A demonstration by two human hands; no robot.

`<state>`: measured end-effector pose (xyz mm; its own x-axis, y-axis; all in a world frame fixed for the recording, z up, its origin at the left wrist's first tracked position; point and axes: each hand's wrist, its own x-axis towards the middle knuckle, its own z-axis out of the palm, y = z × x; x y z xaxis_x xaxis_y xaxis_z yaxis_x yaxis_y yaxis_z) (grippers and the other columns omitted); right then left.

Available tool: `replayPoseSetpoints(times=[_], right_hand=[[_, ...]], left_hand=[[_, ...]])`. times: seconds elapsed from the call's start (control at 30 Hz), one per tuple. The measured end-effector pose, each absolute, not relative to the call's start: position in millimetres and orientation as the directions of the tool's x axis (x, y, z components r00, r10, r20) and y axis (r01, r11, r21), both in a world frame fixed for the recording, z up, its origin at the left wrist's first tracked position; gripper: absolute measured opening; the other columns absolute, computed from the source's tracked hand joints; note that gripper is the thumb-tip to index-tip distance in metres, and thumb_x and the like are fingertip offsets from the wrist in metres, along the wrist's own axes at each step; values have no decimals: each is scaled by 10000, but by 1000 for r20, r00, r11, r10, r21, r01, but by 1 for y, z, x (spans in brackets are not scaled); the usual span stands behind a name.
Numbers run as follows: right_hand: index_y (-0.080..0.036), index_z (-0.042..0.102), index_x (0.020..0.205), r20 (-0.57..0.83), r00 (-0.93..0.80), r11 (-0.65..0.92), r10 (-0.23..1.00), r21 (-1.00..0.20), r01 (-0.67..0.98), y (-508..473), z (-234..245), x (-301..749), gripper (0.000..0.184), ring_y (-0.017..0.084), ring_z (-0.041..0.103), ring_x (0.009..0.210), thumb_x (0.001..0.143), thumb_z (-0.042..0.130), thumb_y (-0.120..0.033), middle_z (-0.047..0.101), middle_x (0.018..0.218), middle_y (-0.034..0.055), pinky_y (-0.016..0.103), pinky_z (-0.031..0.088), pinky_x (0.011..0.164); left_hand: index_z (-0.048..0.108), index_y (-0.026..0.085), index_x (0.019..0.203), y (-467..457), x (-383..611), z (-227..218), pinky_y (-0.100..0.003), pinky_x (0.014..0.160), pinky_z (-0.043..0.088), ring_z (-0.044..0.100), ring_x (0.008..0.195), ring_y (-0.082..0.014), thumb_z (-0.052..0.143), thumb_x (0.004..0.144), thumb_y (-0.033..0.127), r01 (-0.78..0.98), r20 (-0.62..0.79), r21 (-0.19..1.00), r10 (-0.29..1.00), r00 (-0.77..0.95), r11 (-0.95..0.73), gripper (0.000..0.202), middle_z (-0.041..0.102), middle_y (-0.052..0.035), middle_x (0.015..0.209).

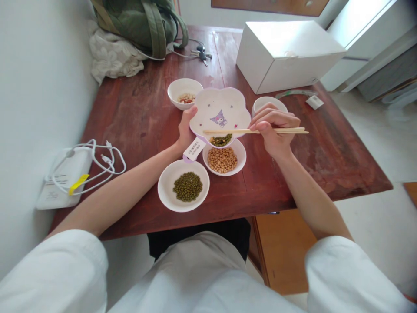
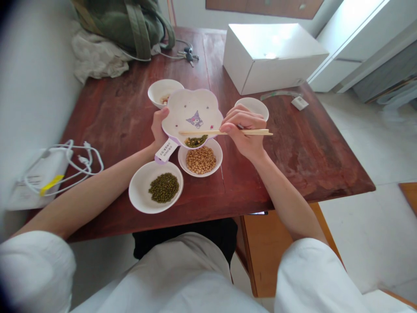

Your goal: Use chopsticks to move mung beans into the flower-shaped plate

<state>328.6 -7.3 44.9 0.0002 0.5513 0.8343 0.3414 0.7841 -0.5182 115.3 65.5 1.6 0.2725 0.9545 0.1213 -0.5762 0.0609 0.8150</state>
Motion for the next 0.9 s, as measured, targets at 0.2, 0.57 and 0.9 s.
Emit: replayPoseSetpoints(times=[0.2,0.57,0.9], right_hand=[[-250,737,689,829,-2,792,559,-533,297,-6,42,329,348,173,638,615,954,756,-475,669,633,8,361,495,636],[-245,734,673,824,11,785,567,-544,297,-6,40,329,362,171,644,612,953,750,-475,649,610,8,359,500,635],[-226,744,707,832,-18,807,555,-533,255,-7,46,327,354,148,630,610,1000,705,-419,651,599,4,327,479,619]], left_hand=[[710,205,1023,67,112,-2,-380,1030,602,624,1371,-300,574,896,586,-603,169,794,924,343,79,423,776,-64,1069],[698,211,1038,62,112,2,-422,1051,610,659,1316,-280,515,956,495,-651,170,753,927,334,97,348,781,-57,1055],[694,174,1079,64,112,2,-406,1229,505,575,1461,-280,453,1018,416,-689,104,711,949,299,139,347,765,-40,1163]])
